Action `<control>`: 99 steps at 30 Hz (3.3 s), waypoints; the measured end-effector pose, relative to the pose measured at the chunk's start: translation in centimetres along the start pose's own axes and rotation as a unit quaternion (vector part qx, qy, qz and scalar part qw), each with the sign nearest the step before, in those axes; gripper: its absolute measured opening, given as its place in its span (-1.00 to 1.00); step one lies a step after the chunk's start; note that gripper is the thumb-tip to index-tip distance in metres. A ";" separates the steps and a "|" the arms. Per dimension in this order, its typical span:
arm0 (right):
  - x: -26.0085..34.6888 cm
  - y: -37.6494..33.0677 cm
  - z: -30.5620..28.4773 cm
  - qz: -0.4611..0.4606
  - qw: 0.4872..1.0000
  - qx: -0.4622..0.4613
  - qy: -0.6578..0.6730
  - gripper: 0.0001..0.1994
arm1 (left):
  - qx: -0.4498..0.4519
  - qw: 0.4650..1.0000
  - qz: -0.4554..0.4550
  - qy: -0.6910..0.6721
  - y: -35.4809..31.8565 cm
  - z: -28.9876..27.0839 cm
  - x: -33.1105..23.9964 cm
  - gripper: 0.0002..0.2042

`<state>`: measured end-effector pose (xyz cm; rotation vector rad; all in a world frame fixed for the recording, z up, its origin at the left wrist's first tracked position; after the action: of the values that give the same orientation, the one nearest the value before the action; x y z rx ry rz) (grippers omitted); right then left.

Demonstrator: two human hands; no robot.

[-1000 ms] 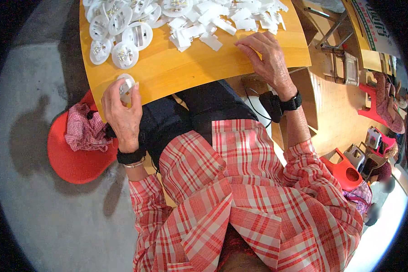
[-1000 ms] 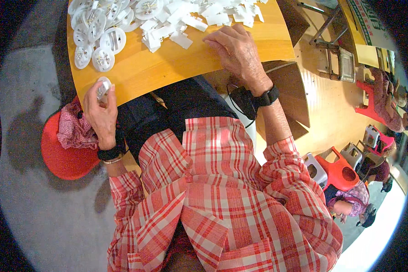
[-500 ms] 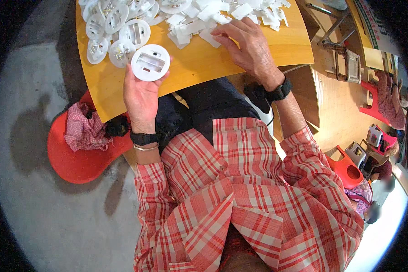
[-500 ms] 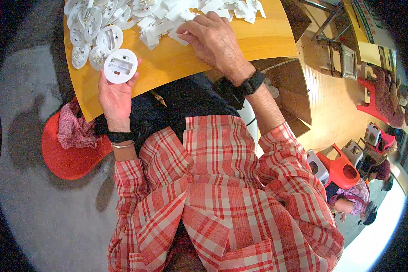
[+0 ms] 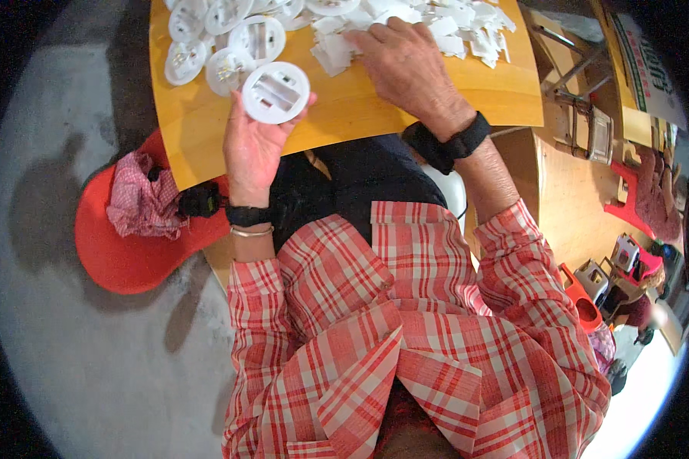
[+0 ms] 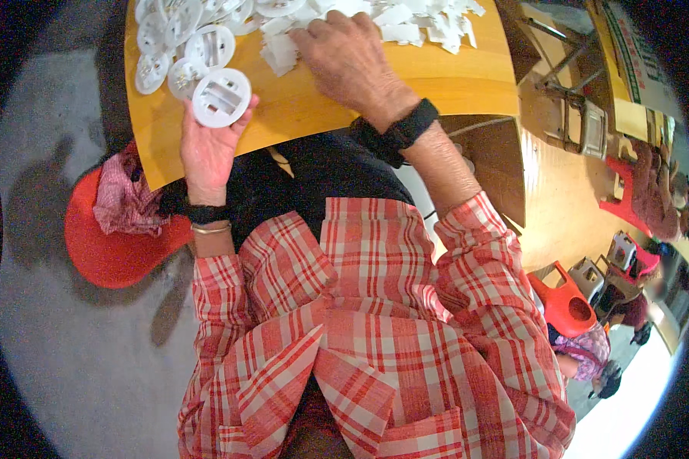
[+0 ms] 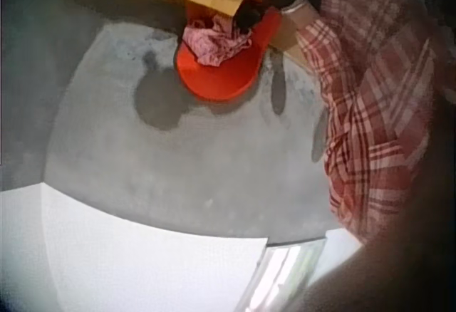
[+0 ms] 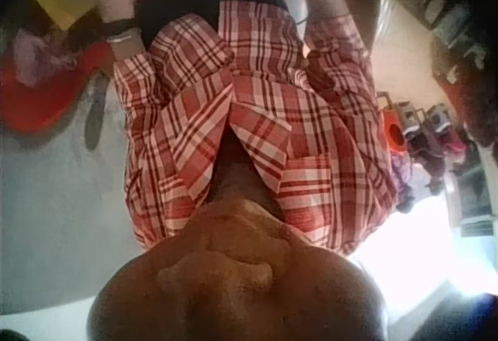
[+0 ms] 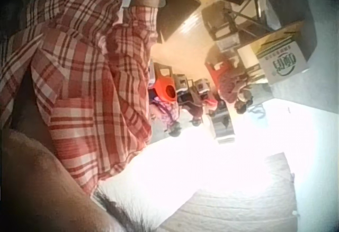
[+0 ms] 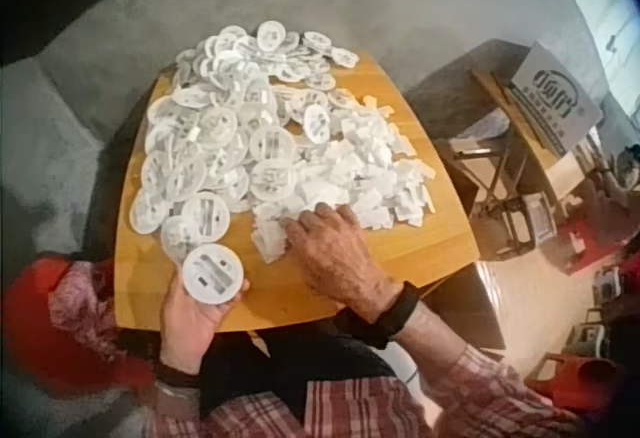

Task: Assembling small white plastic housings by inserting internal components manually.

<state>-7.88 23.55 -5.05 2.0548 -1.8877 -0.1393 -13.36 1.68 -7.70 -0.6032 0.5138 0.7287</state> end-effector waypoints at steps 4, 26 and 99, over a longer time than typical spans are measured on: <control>-0.2 0.6 -1.1 -0.039 0.999 0.018 -0.028 -0.72 | 0.007 1.000 0.006 0.006 0.3 0.7 0.3 -0.46; -0.3 -0.7 -2.3 0.131 0.894 0.015 0.429 -0.71 | 0.057 0.996 0.010 -0.074 0.2 -0.5 0.3 -0.47; 5.4 1.3 -1.2 0.167 0.904 -0.040 0.392 -0.83 | 0.043 0.981 0.111 0.153 -0.4 1.9 0.4 -0.47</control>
<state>-8.14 18.35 -2.69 1.3707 -1.6102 0.5970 -12.43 2.90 -6.46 -0.5864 0.9045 0.8253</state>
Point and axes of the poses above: each hand's wrist, its own y-axis towards the middle knuckle, its own z-axis out of the palm, x = y × z, the point moved 1 cm from there along y, towards the middle knuckle, and after that the axes turned 2 degrees about y, right-handed, at the moved point
